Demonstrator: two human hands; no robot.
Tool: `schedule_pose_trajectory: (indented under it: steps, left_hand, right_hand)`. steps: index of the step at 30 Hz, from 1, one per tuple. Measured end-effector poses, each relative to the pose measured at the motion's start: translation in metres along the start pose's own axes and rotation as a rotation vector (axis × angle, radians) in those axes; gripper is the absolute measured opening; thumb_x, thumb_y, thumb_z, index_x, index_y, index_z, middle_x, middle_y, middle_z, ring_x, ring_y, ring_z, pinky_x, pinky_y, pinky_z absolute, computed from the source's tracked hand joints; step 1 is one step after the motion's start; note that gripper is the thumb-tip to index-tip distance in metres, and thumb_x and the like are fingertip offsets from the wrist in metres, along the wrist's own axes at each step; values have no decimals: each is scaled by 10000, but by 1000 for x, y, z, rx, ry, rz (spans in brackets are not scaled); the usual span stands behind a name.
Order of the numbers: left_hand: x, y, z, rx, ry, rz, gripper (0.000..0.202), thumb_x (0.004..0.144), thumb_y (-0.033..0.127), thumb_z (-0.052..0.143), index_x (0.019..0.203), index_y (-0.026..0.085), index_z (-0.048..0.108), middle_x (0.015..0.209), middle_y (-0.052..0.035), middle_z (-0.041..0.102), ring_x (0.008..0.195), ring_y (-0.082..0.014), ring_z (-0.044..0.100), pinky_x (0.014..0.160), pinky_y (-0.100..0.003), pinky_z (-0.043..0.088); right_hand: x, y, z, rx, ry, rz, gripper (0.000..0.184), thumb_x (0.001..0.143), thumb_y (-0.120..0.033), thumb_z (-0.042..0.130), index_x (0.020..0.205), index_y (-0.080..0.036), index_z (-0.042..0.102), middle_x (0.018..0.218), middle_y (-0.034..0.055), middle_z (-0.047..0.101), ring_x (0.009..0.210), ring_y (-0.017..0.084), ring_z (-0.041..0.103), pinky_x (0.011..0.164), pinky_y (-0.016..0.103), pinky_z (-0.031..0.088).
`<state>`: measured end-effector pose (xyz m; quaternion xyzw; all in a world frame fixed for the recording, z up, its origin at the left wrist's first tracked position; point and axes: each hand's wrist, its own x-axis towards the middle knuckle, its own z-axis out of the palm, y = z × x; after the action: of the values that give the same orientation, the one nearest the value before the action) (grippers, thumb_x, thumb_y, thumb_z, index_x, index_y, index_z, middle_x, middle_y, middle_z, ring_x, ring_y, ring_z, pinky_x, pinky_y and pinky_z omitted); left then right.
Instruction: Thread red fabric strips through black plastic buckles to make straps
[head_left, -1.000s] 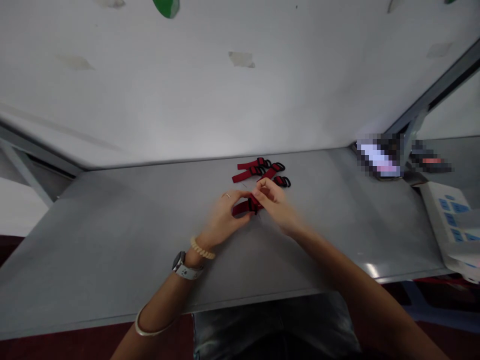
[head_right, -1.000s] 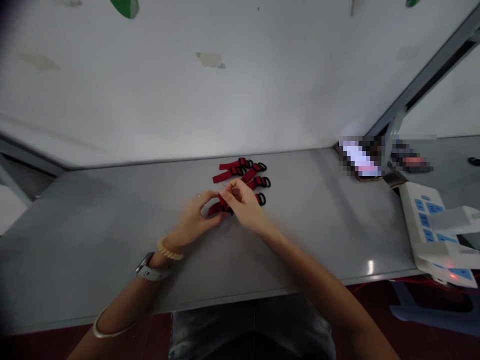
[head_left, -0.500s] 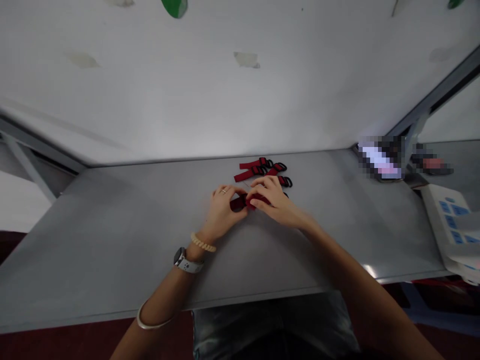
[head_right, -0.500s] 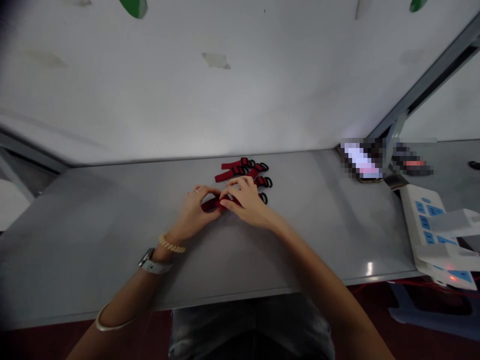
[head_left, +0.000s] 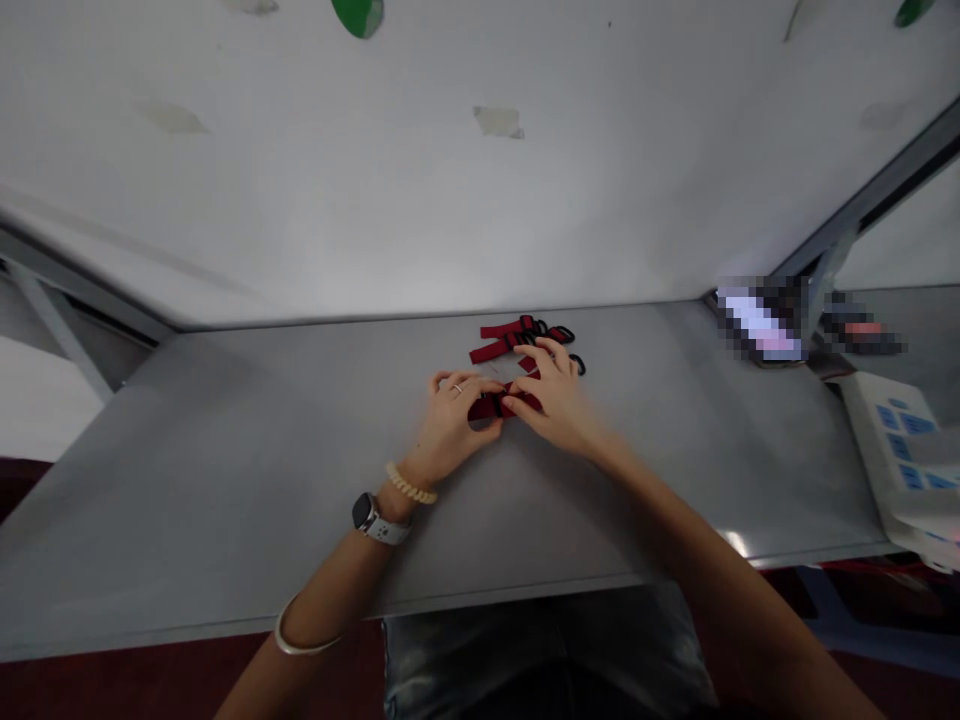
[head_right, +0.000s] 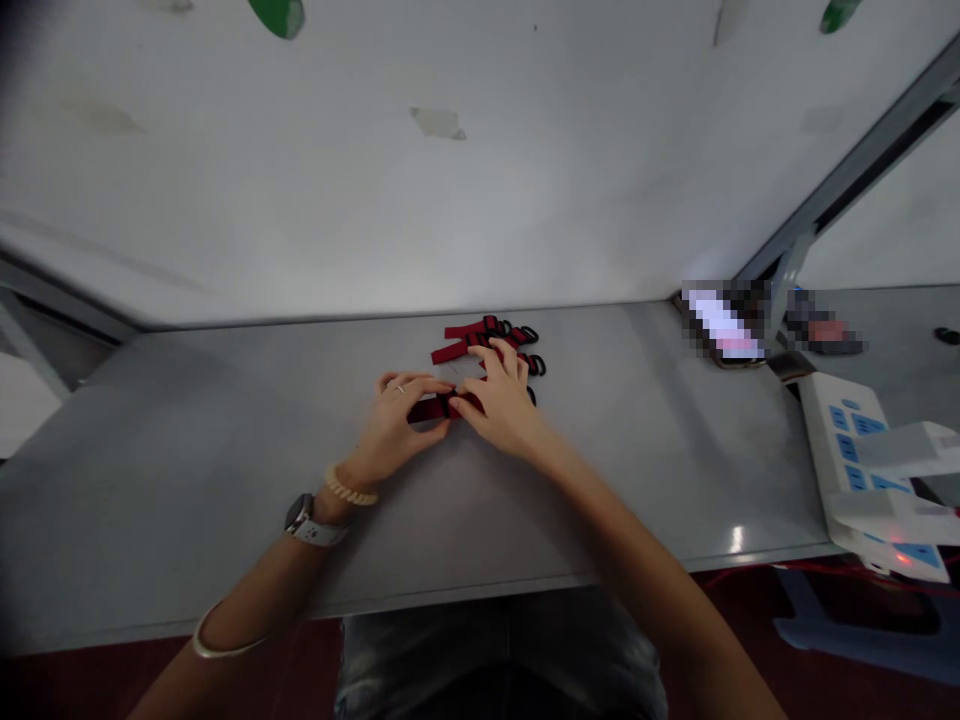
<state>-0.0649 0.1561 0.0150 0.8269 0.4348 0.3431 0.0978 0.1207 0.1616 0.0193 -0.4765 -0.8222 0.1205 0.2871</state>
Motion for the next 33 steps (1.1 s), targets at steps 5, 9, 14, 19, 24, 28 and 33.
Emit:
schedule_pose_trajectory:
  steps: [5, 9, 14, 19, 24, 28, 33]
  left_hand:
    - [0, -3, -1, 6, 12, 26, 282, 755, 181, 675, 1029, 244, 648, 996, -43, 740, 990, -260, 645, 999, -478, 353]
    - [-2, -4, 1, 31, 14, 47, 375, 754, 167, 680, 1116, 243, 618, 1021, -50, 722, 1027, -264, 628, 987, -471, 383]
    - [-5, -6, 8, 17, 19, 82, 362, 766, 125, 667, 1101, 228, 577, 1034, -51, 699, 1004, -249, 615, 950, -445, 421]
    - [-7, -5, 13, -31, 71, 74, 380, 735, 118, 704, 1068, 221, 552, 983, -44, 665, 960, -245, 608, 883, -417, 472]
    - [-11, -3, 17, -67, 83, 41, 387, 724, 116, 721, 1050, 214, 536, 995, -53, 640, 967, -240, 608, 856, -400, 503]
    - [-11, -2, 16, -104, 91, -83, 408, 726, 150, 739, 1065, 208, 520, 1022, -58, 634, 974, -235, 623, 853, -399, 519]
    - [-8, -3, 9, -61, 116, -35, 408, 761, 187, 748, 1091, 200, 509, 1031, -57, 650, 990, -229, 640, 895, -418, 515]
  right_hand:
    - [-1, -4, 0, -62, 48, -6, 184, 905, -279, 557, 838, -191, 703, 1499, 138, 400, 1402, 376, 243, 1025, 603, 323]
    - [-3, -11, 2, -110, 90, -18, 190, 903, -242, 529, 835, -185, 698, 1529, 140, 367, 1417, 399, 221, 1022, 622, 317]
    - [-6, -18, 7, -146, 123, -9, 236, 923, -202, 466, 846, -156, 685, 1525, 171, 370, 1430, 398, 222, 1055, 619, 307]
    - [-7, -18, 12, -69, 126, 42, 224, 921, -192, 467, 827, -169, 669, 1522, 148, 380, 1430, 382, 226, 1059, 618, 319]
    - [-7, -15, 18, 77, 124, 149, 173, 897, -211, 548, 777, -182, 669, 1424, 133, 489, 1382, 362, 272, 1052, 594, 341]
    - [-5, -12, 17, 112, 143, 203, 151, 876, -283, 621, 762, -202, 677, 1258, 126, 577, 1350, 358, 295, 1058, 587, 338]
    - [0, -3, 0, 41, 71, 73, 206, 899, -371, 588, 826, -219, 706, 1358, 102, 500, 1392, 376, 226, 1068, 607, 300]
